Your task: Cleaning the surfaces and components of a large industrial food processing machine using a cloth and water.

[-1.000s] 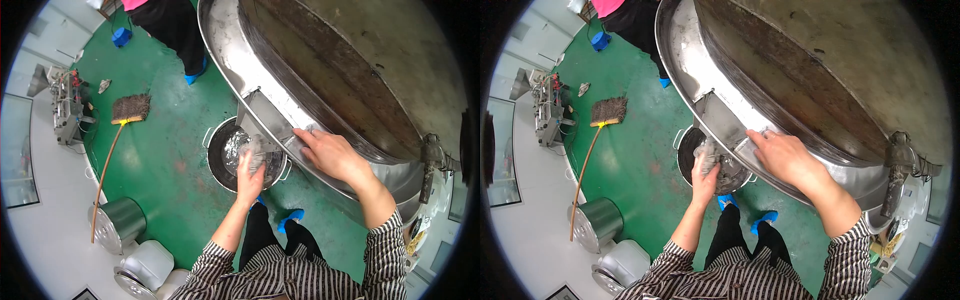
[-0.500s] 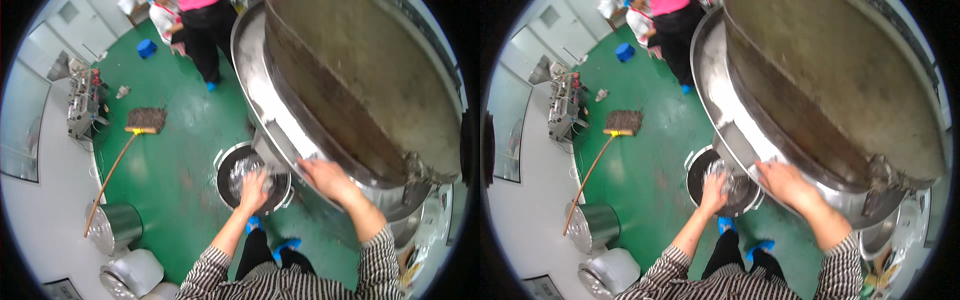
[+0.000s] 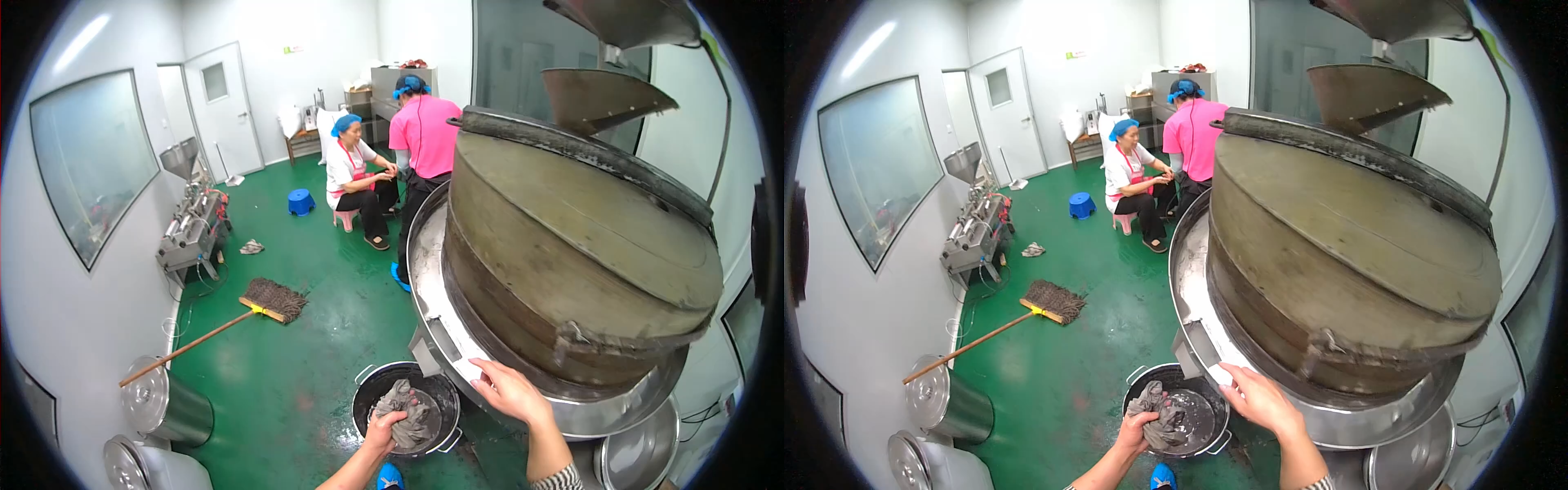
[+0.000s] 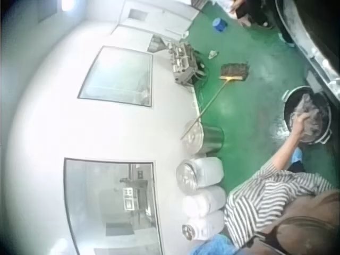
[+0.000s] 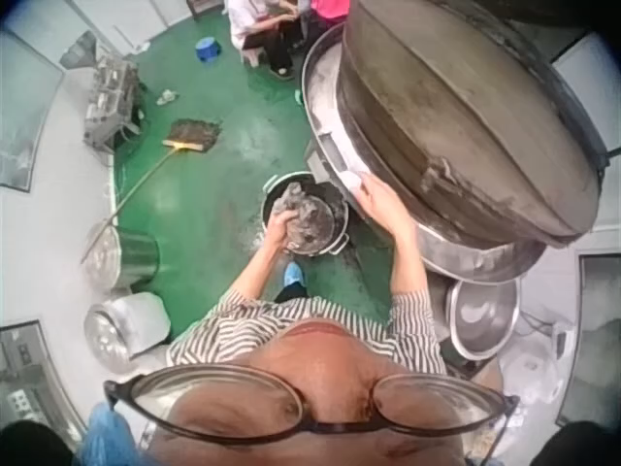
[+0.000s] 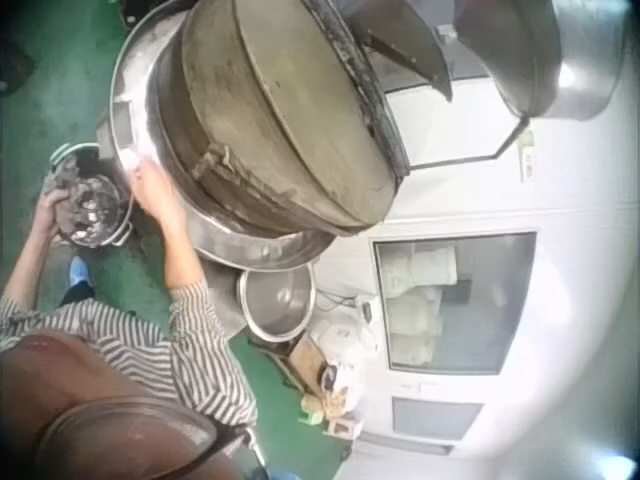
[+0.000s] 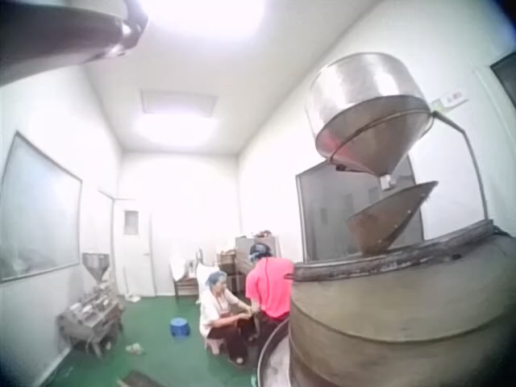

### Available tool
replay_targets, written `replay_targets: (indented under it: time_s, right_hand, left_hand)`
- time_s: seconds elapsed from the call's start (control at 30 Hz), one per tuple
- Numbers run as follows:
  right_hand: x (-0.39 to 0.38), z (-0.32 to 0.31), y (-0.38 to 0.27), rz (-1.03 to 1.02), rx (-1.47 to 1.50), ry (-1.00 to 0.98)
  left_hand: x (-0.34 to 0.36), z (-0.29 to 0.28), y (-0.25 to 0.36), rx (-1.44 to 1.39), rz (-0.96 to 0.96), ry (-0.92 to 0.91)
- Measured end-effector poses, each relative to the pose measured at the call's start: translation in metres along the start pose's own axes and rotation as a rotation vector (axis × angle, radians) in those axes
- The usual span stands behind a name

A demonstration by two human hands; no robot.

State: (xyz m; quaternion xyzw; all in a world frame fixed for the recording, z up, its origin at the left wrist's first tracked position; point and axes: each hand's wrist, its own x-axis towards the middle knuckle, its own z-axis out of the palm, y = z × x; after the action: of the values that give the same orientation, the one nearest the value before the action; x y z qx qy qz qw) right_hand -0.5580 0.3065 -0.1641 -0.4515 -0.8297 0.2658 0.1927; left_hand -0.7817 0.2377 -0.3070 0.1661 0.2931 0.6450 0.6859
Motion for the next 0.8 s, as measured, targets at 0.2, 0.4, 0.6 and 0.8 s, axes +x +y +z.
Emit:
replay_targets:
  time_s: [0.2,0.4,0.6,0.8]
  right_hand:
    - [-0.141,0.038,0.009,0.250,0.599,0.015]
    - [-0.250,0.066,0.049,0.225,1.727,0.431]
    - [-0.367,-0.005,0.108,0.360,1.457,1.060]
    - [-0.448,-0.059,0.216,0.776,0.802,1.337]
  left_hand:
    - [-0.062,0.120,-0.039,-0.055,-0.013,-0.235]
    - [-0.107,0.212,-0.135,-0.034,-0.160,-0.422]
    - [-0.126,0.282,-0.270,0.156,-0.283,-0.629]
    - [-0.086,0.305,-0.381,0.870,0.069,-0.684]
